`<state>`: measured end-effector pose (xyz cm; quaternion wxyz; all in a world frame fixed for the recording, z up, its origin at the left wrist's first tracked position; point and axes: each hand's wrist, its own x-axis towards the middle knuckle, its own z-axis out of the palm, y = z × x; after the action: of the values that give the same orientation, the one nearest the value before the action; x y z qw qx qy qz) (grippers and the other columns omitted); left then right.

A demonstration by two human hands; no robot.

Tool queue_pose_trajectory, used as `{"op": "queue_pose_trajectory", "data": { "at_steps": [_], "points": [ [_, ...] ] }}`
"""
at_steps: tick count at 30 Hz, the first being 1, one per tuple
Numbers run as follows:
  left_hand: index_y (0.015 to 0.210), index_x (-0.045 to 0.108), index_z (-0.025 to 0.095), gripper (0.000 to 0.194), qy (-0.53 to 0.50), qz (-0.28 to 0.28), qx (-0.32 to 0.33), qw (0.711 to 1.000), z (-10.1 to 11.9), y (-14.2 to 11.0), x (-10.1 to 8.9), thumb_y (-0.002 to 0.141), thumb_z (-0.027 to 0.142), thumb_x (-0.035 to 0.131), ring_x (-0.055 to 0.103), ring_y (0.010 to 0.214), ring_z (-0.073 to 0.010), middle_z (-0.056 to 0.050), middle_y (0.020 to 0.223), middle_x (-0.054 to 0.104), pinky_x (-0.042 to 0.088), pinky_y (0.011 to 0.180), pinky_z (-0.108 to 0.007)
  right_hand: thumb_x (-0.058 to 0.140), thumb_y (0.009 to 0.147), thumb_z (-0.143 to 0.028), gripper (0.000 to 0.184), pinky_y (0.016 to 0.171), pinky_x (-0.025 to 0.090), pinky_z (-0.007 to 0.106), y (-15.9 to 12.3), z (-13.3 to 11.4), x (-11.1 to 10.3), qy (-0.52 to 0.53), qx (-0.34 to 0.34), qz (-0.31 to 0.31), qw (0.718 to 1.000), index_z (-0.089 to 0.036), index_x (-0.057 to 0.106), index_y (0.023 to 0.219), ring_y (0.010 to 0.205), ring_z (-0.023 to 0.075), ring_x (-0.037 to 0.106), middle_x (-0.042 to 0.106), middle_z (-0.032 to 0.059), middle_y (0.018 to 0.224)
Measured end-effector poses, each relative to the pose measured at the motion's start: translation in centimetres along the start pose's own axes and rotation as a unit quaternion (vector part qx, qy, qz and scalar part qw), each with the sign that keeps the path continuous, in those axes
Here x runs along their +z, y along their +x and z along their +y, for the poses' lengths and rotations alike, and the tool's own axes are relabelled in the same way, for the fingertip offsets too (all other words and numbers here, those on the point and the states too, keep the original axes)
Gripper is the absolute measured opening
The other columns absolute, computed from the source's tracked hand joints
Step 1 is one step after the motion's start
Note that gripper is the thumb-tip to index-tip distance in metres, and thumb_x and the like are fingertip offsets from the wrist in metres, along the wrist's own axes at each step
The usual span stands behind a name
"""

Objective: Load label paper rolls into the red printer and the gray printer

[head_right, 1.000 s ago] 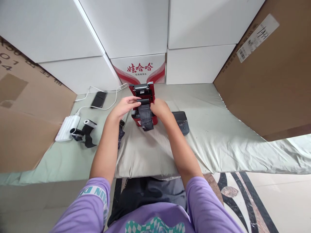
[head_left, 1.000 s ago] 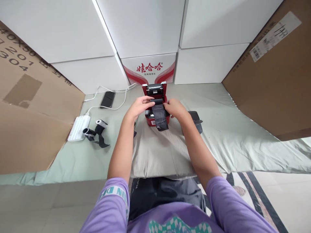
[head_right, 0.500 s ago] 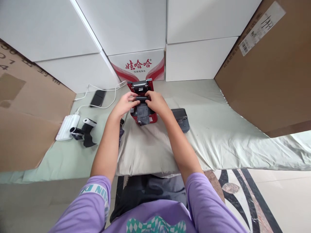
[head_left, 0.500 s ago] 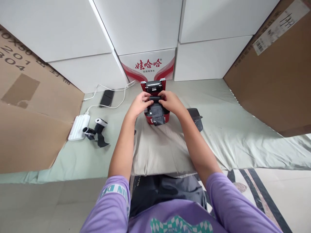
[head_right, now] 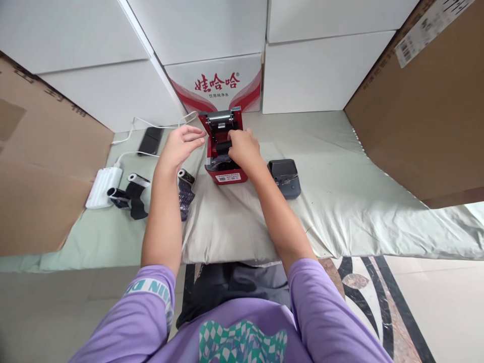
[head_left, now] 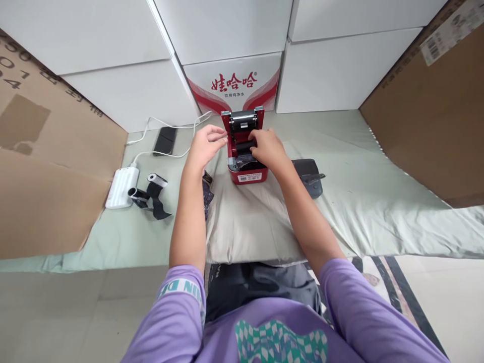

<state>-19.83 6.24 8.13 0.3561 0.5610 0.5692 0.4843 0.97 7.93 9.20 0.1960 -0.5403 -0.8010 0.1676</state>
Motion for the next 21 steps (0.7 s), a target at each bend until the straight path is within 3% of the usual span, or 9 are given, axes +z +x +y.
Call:
{"op": "queue_pose_trajectory", "data": {
  "at_steps": [11, 17, 21],
  "points": [
    [0.098, 0.064, 0.019, 0.022, 0.012, -0.011, 0.009, 1.000, -0.6, 0.3, 0.5, 0.081, 0.012, 0.074, 0.070, 0.118, -0.0247, -0.006, 0.108, 0.077, 0.053, 0.108, -0.044, 0.067, 0.088, -0.019, 0.016, 0.107, 0.047, 0.061, 1.8, 1.9, 2.2, 0.043, 0.000, -0.006, 0.999, -0.016, 0.069, 0.103, 0.126, 0.0404, 0.049, 0.066, 0.0181, 0.119],
    [0.098, 0.067, 0.019, 0.021, 0.016, -0.022, 0.012, 1.000, -1.4, 0.7, 1.1, 0.080, 0.009, 0.071, 0.072, 0.112, -0.0229, -0.005, 0.105, 0.076, 0.055, 0.105, -0.040, 0.071, 0.087, -0.026, 0.020, 0.109, 0.047, 0.063, 3.2, 3.0, 3.6, 0.077, 0.001, 0.002, 0.997, -0.016, 0.068, 0.104, 0.123, 0.0390, 0.052, 0.064, 0.0158, 0.116],
    [0.098, 0.072, 0.018, 0.021, 0.072, -0.047, 0.020, 0.996, -1.5, 0.9, 1.7, 0.078, 0.010, 0.072, 0.070, 0.111, -0.0245, -0.005, 0.100, 0.076, 0.053, 0.105, -0.040, 0.070, 0.089, -0.029, 0.022, 0.111, 0.046, 0.063, 3.6, 3.4, 4.0, 0.099, -0.014, 0.008, 0.995, -0.015, 0.069, 0.106, 0.126, 0.0386, 0.052, 0.064, 0.0152, 0.115]
  ]
}}
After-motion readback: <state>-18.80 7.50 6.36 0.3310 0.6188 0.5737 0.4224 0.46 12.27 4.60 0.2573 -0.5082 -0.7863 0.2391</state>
